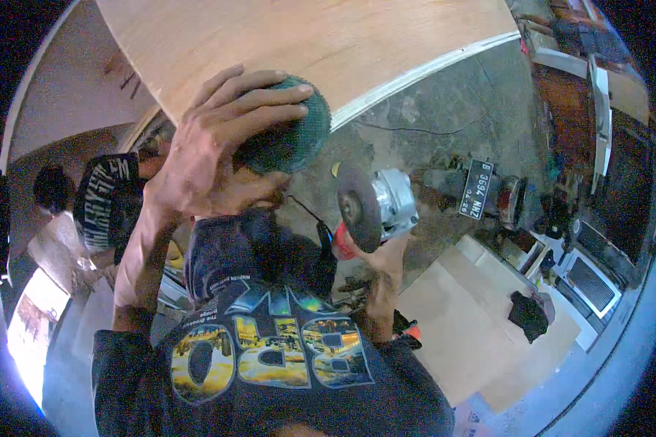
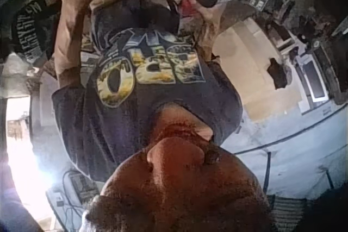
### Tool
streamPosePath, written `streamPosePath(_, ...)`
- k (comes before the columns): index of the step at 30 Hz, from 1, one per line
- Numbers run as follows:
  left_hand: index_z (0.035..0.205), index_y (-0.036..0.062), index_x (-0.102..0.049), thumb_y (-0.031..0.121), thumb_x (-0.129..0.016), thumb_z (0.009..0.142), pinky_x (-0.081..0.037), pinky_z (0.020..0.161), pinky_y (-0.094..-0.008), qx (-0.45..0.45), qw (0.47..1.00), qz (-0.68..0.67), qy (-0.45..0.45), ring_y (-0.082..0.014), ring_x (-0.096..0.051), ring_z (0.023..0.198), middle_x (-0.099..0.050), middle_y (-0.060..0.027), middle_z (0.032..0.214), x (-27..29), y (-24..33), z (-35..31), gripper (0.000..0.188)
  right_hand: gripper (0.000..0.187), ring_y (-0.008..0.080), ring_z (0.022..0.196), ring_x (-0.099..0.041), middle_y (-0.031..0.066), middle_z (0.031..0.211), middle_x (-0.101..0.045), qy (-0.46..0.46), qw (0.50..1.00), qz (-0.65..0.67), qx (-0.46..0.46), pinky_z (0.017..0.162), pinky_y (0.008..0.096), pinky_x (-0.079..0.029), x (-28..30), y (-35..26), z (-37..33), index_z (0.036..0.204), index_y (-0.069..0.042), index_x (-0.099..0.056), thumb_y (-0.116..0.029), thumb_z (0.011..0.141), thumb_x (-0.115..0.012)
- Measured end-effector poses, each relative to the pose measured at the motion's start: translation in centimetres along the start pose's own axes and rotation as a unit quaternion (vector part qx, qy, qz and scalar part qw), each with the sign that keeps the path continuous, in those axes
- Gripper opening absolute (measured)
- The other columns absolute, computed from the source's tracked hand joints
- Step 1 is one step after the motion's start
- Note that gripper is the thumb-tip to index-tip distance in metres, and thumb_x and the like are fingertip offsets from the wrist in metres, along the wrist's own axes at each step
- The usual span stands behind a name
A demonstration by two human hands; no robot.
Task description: The person sands the edge of a large wooden board using a hand-held angle grinder equipped with a sanding disc.
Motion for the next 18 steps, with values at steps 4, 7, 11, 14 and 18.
streamPosePath(4,0.132,0.0123,-0.067,0.022,-0.084,0.063,-0.031,0.124,-0.0563,0.003,1.000,-0.002,0.006,-0.0312,-0.052,0.143,-0.064,-0.0043,0.147,0.0,0.1,-0.2,0.072,0.096,0.0263,0.124,-0.064,0.0160,0.138,-0.063,-0.042,0.996,-0.047,0.055,0.110,0.0449,-0.049,0.0,0.6,0.4,0.146,0.001,-0.051,-0.025,0.066,-0.096)
streamPosePath(7,0.132,0.0127,-0.068,0.022,-0.084,0.062,-0.031,0.125,-0.0563,0.011,1.000,0.001,0.007,-0.0311,-0.052,0.143,-0.064,-0.0043,0.147,0.1,0.3,-0.3,0.073,0.100,0.0252,0.126,-0.062,0.0163,0.140,-0.060,-0.049,0.995,-0.012,0.081,0.110,0.0428,-0.048,-1.1,-0.1,1.5,0.145,0.001,-0.052,-0.035,0.063,-0.097)
streamPosePath(11,0.132,0.0129,-0.068,0.021,-0.085,0.061,-0.031,0.124,-0.0564,0.006,1.000,-0.005,0.007,-0.0311,-0.051,0.144,-0.063,-0.0043,0.148,-0.3,0.3,0.3,0.073,0.107,0.0236,0.124,-0.064,0.0147,0.134,-0.064,-0.059,0.996,0.006,0.072,0.108,0.0405,-0.049,-0.3,1.2,1.5,0.145,0.004,-0.047,-0.019,0.054,-0.099)
streamPosePath(14,0.132,0.0129,-0.068,0.021,-0.085,0.061,-0.032,0.124,-0.0565,0.003,1.000,0.001,0.007,-0.0315,-0.052,0.143,-0.063,-0.0042,0.148,-0.5,0.2,0.2,0.074,0.108,0.0227,0.123,-0.064,0.0137,0.133,-0.064,-0.065,0.993,-0.039,0.086,0.108,0.0396,-0.049,-0.3,1.1,1.7,0.145,0.003,-0.047,-0.020,0.054,-0.100)
streamPosePath(18,0.132,0.0130,-0.068,0.021,-0.086,0.061,-0.032,0.124,-0.0564,0.004,1.000,-0.001,0.007,-0.0320,-0.051,0.143,-0.063,-0.0041,0.148,-0.5,0.1,0.0,0.074,0.109,0.0226,0.123,-0.064,0.0131,0.133,-0.064,-0.037,0.998,0.026,0.047,0.108,0.0386,-0.049,-1.1,0.5,1.7,0.144,0.002,-0.048,-0.022,0.052,-0.101)
Point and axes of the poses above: each hand's wrist, its own z-axis towards the middle knuckle, its own x-axis out of the back of the hand, y = z × x, the point moved 2 cm from there along z, towards the middle knuckle
